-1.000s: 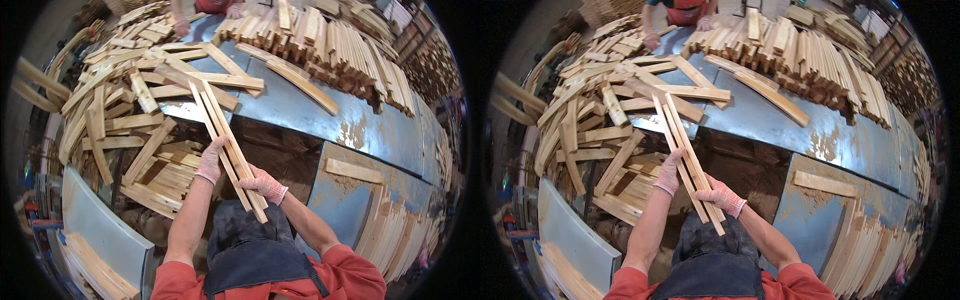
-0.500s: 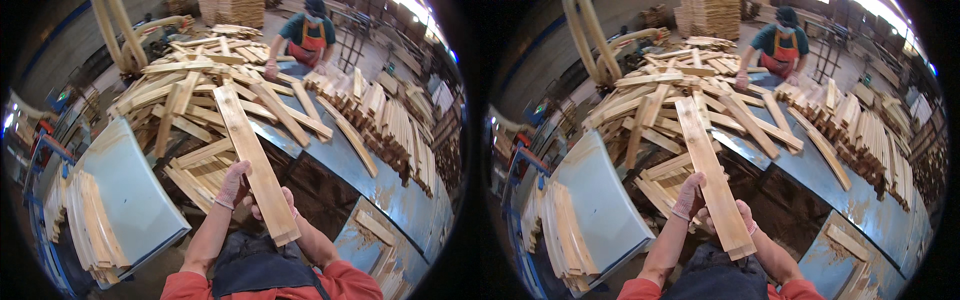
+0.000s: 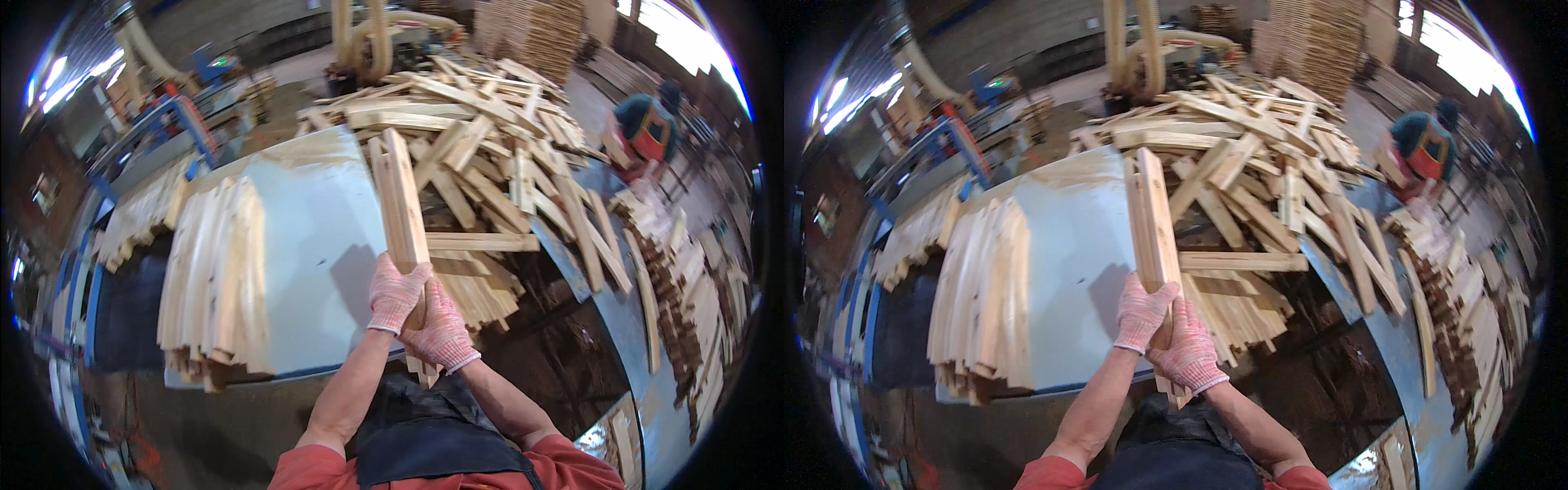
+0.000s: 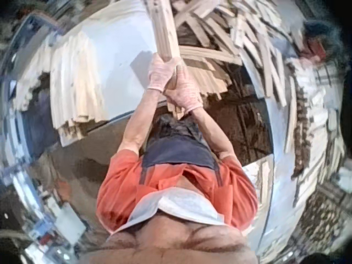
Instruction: The person repeatedly picks up stacks of wooden planks from a metal table and places them onto a conveyor belt. The worker wears gloves and handles the wood by hand, moving the planks in a repetitive cycle between the table and the machine.
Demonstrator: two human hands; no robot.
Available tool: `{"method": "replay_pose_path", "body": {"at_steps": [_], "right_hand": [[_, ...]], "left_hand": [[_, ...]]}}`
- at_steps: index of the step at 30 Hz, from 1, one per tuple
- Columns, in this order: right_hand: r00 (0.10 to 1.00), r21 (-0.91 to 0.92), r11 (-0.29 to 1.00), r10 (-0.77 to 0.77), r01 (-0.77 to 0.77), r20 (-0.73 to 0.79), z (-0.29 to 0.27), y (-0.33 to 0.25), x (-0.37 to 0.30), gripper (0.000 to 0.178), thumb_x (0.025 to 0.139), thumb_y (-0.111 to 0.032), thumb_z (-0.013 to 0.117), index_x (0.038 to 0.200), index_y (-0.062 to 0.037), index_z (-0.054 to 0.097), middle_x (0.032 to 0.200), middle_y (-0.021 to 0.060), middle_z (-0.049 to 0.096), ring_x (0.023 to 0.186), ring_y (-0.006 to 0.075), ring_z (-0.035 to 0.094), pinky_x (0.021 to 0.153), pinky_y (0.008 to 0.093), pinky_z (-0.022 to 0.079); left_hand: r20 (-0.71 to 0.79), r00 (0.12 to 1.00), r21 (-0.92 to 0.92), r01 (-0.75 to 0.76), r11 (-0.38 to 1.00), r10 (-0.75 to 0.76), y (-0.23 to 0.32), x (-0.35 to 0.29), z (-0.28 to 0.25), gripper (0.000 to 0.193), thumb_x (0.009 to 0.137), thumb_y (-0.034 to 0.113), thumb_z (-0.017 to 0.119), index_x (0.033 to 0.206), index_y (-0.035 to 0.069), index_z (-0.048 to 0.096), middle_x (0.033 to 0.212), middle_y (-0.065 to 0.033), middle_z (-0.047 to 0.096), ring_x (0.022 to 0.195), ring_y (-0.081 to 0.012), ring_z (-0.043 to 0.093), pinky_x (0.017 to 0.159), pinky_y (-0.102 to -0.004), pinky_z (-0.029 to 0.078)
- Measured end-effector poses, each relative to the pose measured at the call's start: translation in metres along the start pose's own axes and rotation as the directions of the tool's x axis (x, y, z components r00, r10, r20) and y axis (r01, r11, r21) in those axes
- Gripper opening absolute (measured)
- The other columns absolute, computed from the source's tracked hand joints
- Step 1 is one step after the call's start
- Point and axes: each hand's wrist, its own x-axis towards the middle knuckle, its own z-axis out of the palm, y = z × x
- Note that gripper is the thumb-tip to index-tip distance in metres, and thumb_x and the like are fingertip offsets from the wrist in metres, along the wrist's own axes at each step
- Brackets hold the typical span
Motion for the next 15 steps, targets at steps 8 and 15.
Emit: {"method": "replay_pose_path", "body": {"at_steps": [8, 15], "right_hand": [[0.868, 0.415, 0.901, -0.304, 0.128, 0.393, 0.072, -0.044, 0.061, 0.1, 0.084, -0.051, 0.086, 0.151, 0.0066, 0.041, 0.142, 0.0273, 0.062, 0.131, 0.041, 0.065, 0.113, 0.0458, 0.052], [0.878, -0.101, 0.923, -0.314, 0.372, 0.362, 0.165, -0.064, 0.104, 0.106, 0.087, -0.06, 0.076, 0.16, 0.0073, 0.037, 0.152, 0.0314, 0.054, 0.142, 0.0441, 0.054, 0.118, 0.0475, 0.047]], "left_hand": [[-0.102, 0.992, 0.159, 0.092, 0.983, -0.077, -0.051, 0.014, -0.097, 0.083, 0.087, 0.057, 0.077, 0.142, 0.0, 0.051, 0.126, -0.0295, 0.072, 0.118, -0.0463, 0.071, 0.103, -0.0515, 0.055], [-0.011, 0.985, 0.056, 0.174, 0.983, -0.173, -0.089, -0.001, -0.135, 0.098, 0.091, 0.063, 0.07, 0.158, -0.002, 0.043, 0.152, -0.0302, 0.059, 0.143, -0.0436, 0.056, 0.121, -0.0478, 0.043]]}}
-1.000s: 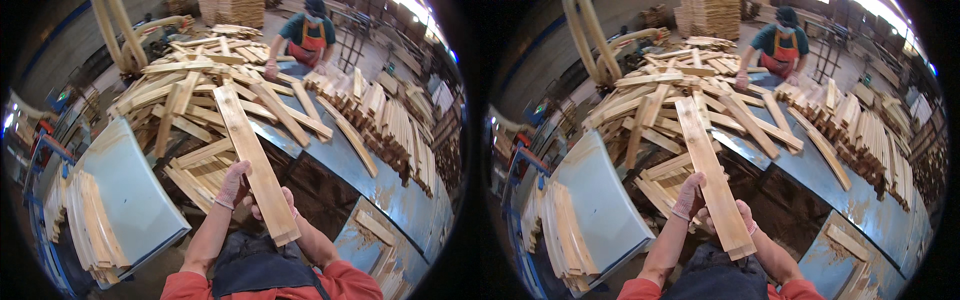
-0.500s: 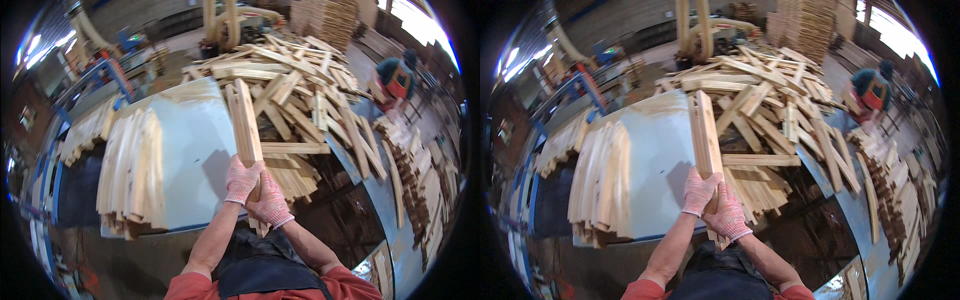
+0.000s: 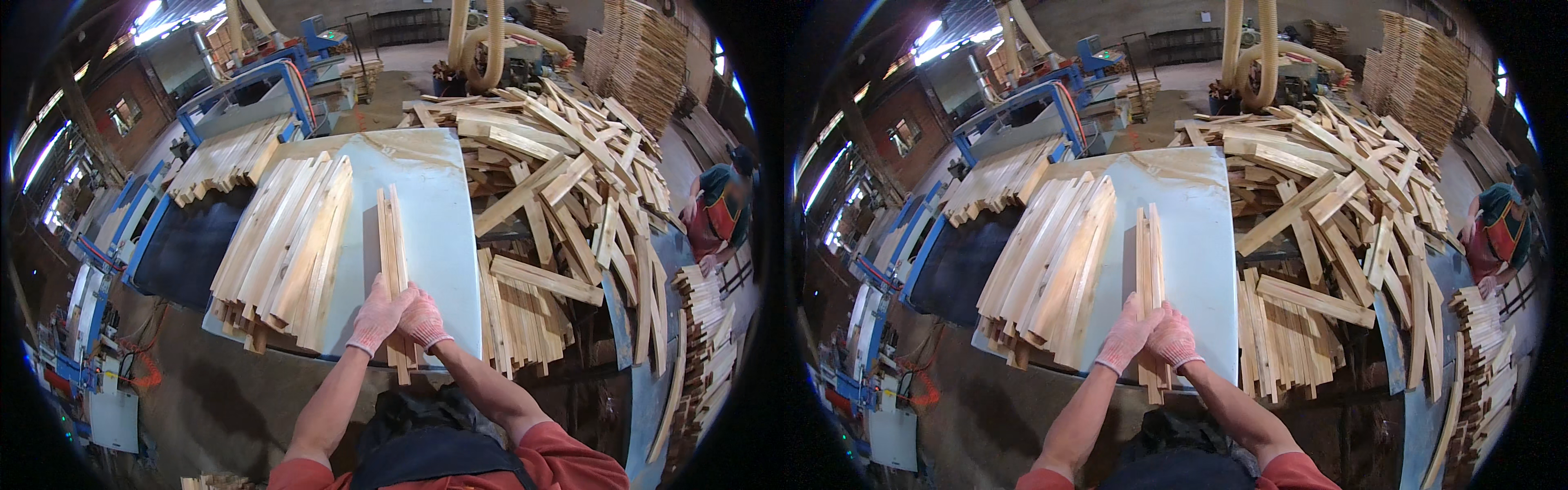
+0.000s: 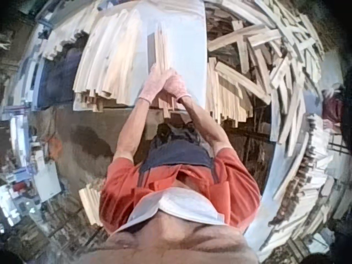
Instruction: The person repeatedly picks up stacks of wooden planks from a metal table and places them onto a conveyor belt. The worker wears gloves and handles the wood by hand, moving the planks in a repetitive cycle between the table and the machine.
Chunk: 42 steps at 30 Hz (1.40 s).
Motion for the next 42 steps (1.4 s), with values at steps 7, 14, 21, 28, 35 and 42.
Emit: {"method": "replay_pose_path", "body": {"at_steps": [7, 14, 21, 28, 35, 42], "right_hand": [[0.993, 0.32, 0.941, 0.119, -0.115, 0.006, 0.01, -0.069, 0.06, 0.103, 0.082, -0.055, 0.081, 0.154, 0.0076, 0.044, 0.147, 0.0317, 0.057, 0.137, 0.046, 0.056, 0.116, 0.0493, 0.048], [0.996, 0.316, 0.947, 0.078, -0.063, -0.035, 0.027, -0.122, 0.09, 0.091, 0.08, -0.059, 0.083, 0.136, 0.0063, 0.056, 0.135, 0.0303, 0.064, 0.127, 0.043, 0.064, 0.109, 0.0484, 0.052], [0.974, 0.591, 0.807, 0.129, 0.007, -0.188, 0.06, -0.097, 0.083, 0.051, 0.106, -0.043, 0.064, 0.128, 0.0026, 0.065, 0.11, 0.0169, 0.076, 0.107, 0.0228, 0.07, 0.099, 0.0398, 0.054], [0.916, 0.848, 0.503, 0.397, -0.168, -0.054, 0.066, -0.105, 0.108, 0.043, 0.107, -0.052, 0.065, 0.11, -0.0092, 0.074, 0.091, -0.0003, 0.065, 0.082, 0.0155, 0.06, 0.078, 0.0338, 0.052], [0.805, 0.439, 0.899, 0.259, 0.001, -0.534, 0.029, -0.179, 0.15, 0.058, 0.107, -0.048, 0.065, 0.13, 0.0051, 0.068, 0.104, 0.0174, 0.074, 0.089, 0.0306, 0.069, 0.087, 0.045, 0.057], [0.931, 0.595, 0.748, 0.365, -0.295, 0.002, 0.022, -0.269, 0.165, 0.062, 0.105, -0.059, 0.061, 0.089, 0.0002, 0.07, 0.075, 0.0098, 0.066, 0.067, 0.023, 0.067, 0.067, 0.04, 0.059]], "left_hand": [[-0.125, 0.948, -0.171, -0.311, 0.935, 0.293, -0.022, -0.053, -0.065, 0.072, 0.098, 0.014, 0.075, 0.16, -0.007, 0.045, 0.154, -0.0222, 0.059, 0.143, -0.0278, 0.059, 0.12, -0.037, 0.046], [-0.299, 0.919, -0.487, -0.377, 0.788, 0.255, -0.086, -0.112, -0.197, 0.053, 0.098, 0.004, 0.071, 0.149, -0.006, 0.059, 0.148, -0.0168, 0.065, 0.137, -0.0267, 0.064, 0.119, -0.039, 0.049], [-0.562, 0.819, -0.507, -0.451, 0.734, 0.115, -0.207, -0.148, -0.338, 0.046, 0.103, 0.012, 0.069, 0.144, -0.008, 0.063, 0.138, -0.0177, 0.071, 0.128, -0.0271, 0.069, 0.116, -0.042, 0.053], [-0.595, 0.803, -0.454, -0.368, 0.811, 0.031, -0.286, -0.142, -0.436, 0.035, 0.104, 0.011, 0.068, 0.137, -0.003, 0.071, 0.133, -0.0102, 0.074, 0.122, -0.017, 0.067, 0.11, -0.0301, 0.051], [-0.331, 0.923, -0.517, -0.35, 0.781, 0.195, -0.316, -0.075, -0.478, 0.072, 0.113, 0.03, 0.061, 0.167, -0.006, 0.032, 0.167, -0.0211, 0.048, 0.155, -0.0226, 0.042, 0.128, -0.0334, 0.029], [-0.005, 0.883, 0.098, -0.467, 0.879, 0.47, -0.333, 0.088, -0.465, 0.066, 0.117, 0.041, 0.045, 0.168, 0.001, 0.033, 0.172, -0.0237, 0.038, 0.161, -0.033, 0.034, 0.131, -0.0412, 0.024]]}}
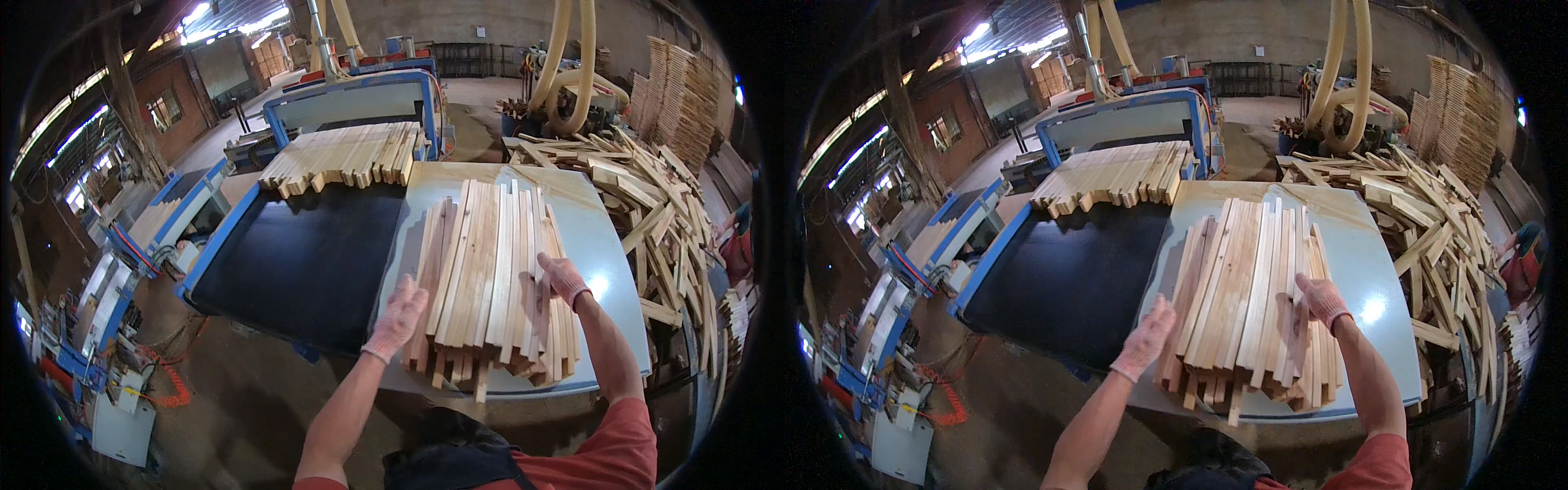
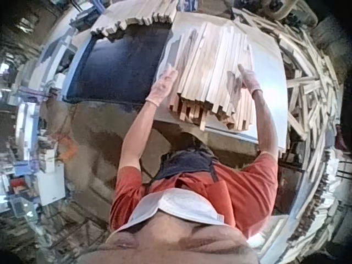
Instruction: The person repeatedly picks up stacks of wooden planks from a metal table and places them onto a conveyor belt. The worker wears gloves and handles the wood by hand, moving the planks in a repetitive cycle between the table and the machine.
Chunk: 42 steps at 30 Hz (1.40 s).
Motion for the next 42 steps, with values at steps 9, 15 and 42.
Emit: {"method": "replay_pose_path", "body": {"at_steps": [9, 15, 42], "right_hand": [[0.991, -0.24, 0.97, -0.001, -0.032, -0.137, 0.021, 0.008, 0.017, 0.072, 0.098, -0.064, 0.058, 0.09, 0.006, 0.074, 0.081, 0.013, 0.071, 0.079, 0.0252, 0.065, 0.08, 0.0416, 0.052], [0.976, -0.139, 0.988, -0.088, 0.061, -0.2, 0.046, -0.002, 0.012, 0.047, 0.092, -0.041, 0.075, 0.093, 0.0056, 0.075, 0.083, 0.007, 0.071, 0.079, 0.0175, 0.064, 0.074, 0.0374, 0.053], [0.978, -0.454, 0.87, -0.124, 0.19, 0.17, 0.603, -0.189, -0.012, 0.058, 0.089, -0.051, 0.08, 0.104, 0.0048, 0.077, 0.094, 0.0184, 0.082, 0.089, 0.0268, 0.08, 0.084, 0.0394, 0.061]], "left_hand": [[0.272, 0.937, -0.035, 0.235, 0.971, -0.217, -0.014, 0.147, 0.045, 0.103, 0.101, 0.072, 0.052, 0.161, -0.011, 0.039, 0.166, -0.0361, 0.041, 0.158, -0.046, 0.035, 0.134, -0.0459, 0.018], [0.235, 0.949, -0.013, 0.22, 0.975, -0.211, 0.02, 0.146, 0.026, 0.121, 0.083, 0.065, 0.073, 0.168, -0.006, 0.026, 0.17, -0.0368, 0.032, 0.161, -0.0493, 0.025, 0.134, -0.0487, 0.019], [0.108, 0.937, -0.414, 0.347, 0.841, -0.333, -0.34, -0.041, -0.393, 0.122, 0.079, 0.053, 0.086, 0.169, -0.003, 0.026, 0.15, -0.0265, 0.057, 0.138, -0.0341, 0.056, 0.12, -0.0406, 0.043]]}}
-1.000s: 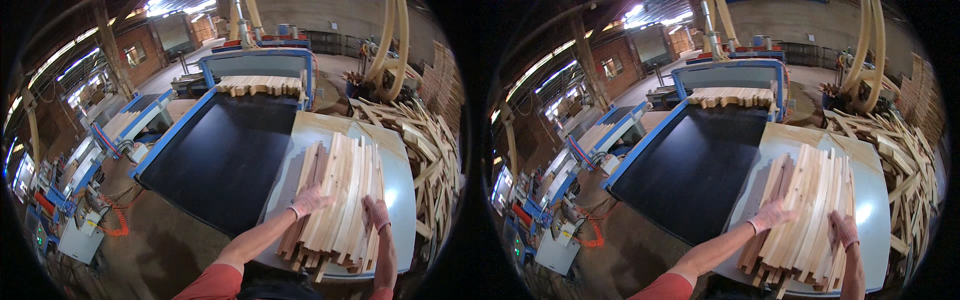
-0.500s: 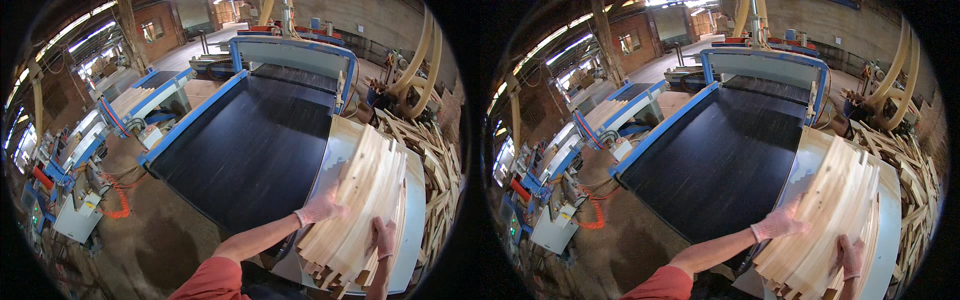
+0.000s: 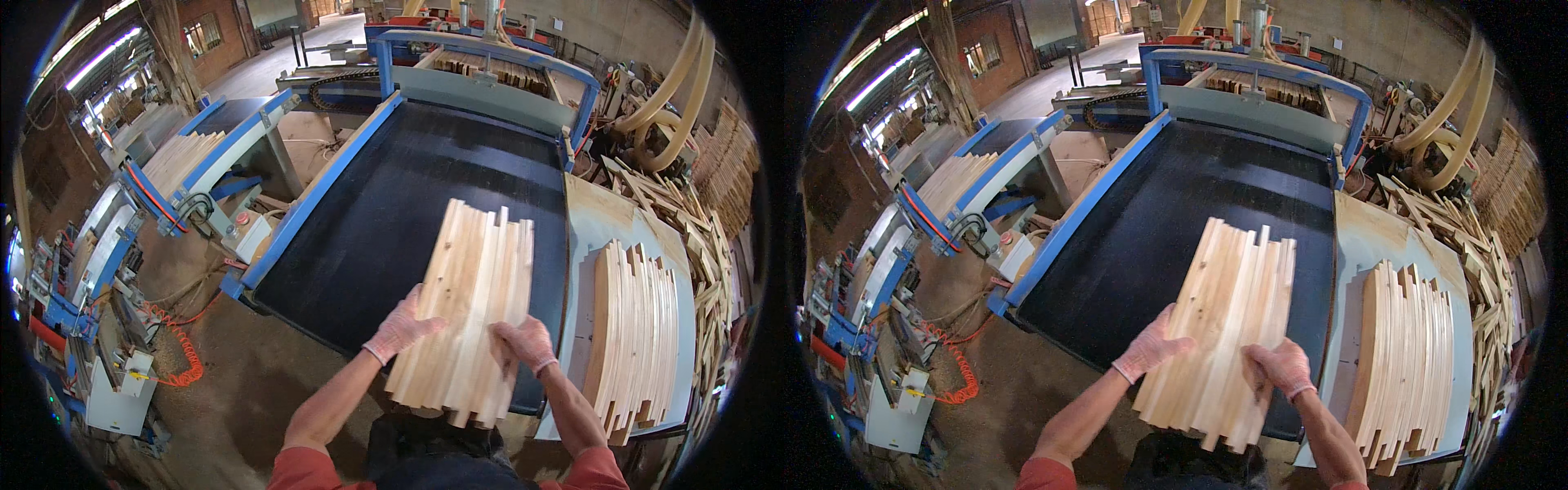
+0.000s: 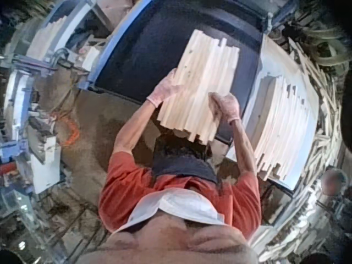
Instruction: The person repeatedly picks up stacks of wooden planks from a metal table and places them onto a conveyor belt. The worker wears gloves and handles the wood by hand, moving the planks in a repetitive cycle between the table and the machine.
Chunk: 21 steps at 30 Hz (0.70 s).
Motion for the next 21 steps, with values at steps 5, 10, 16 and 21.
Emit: {"method": "replay_pose_path", "body": {"at_steps": [5, 10, 16, 21], "right_hand": [[0.997, 0.033, 0.999, 0.016, -0.018, 0.072, 0.082, -0.082, 0.035, 0.063, 0.087, -0.056, 0.078, 0.113, 0.0016, 0.079, 0.101, 0.0181, 0.082, 0.099, 0.0284, 0.08, 0.089, 0.0389, 0.06], [0.991, 0.169, 0.985, -0.05, 0.029, 0.124, 0.149, -0.164, 0.091, 0.064, 0.087, -0.061, 0.076, 0.108, -0.0008, 0.082, 0.097, 0.0166, 0.082, 0.094, 0.0295, 0.08, 0.087, 0.0393, 0.059], [0.982, 0.134, 0.991, -0.034, 0.009, 0.188, 0.218, -0.257, 0.162, 0.073, 0.083, -0.067, 0.075, 0.102, 0.0038, 0.082, 0.096, 0.0219, 0.081, 0.092, 0.0349, 0.08, 0.088, 0.0412, 0.061], [0.955, 0.177, 0.982, -0.109, 0.061, 0.275, 0.23, -0.259, 0.184, 0.064, 0.089, -0.062, 0.076, 0.105, -0.0006, 0.082, 0.091, 0.0187, 0.079, 0.081, 0.0281, 0.078, 0.073, 0.0403, 0.064]], "left_hand": [[-0.169, 0.982, 0.572, 0.166, 0.803, -0.083, -0.041, 0.017, -0.118, 0.118, 0.083, 0.071, 0.075, 0.166, -0.003, 0.036, 0.148, -0.0297, 0.057, 0.138, -0.0439, 0.052, 0.123, -0.0484, 0.039], [-0.417, 0.891, 0.781, 0.25, 0.572, 0.181, -0.026, -0.005, -0.17, 0.094, 0.099, 0.059, 0.065, 0.165, -0.001, 0.037, 0.167, -0.0276, 0.043, 0.157, -0.0425, 0.037, 0.134, -0.0516, 0.02], [-0.635, 0.751, 0.099, -0.155, 0.983, 0.182, -0.016, -0.116, -0.145, 0.065, 0.097, 0.023, 0.076, 0.152, -0.004, 0.056, 0.155, -0.0255, 0.058, 0.143, -0.037, 0.057, 0.122, -0.0438, 0.042], [-0.736, 0.669, -0.04, -0.193, 0.98, 0.102, -0.009, -0.15, -0.083, 0.045, 0.098, 0.01, 0.068, 0.139, -0.006, 0.068, 0.142, -0.0192, 0.07, 0.133, -0.0296, 0.065, 0.117, -0.0392, 0.046]]}}
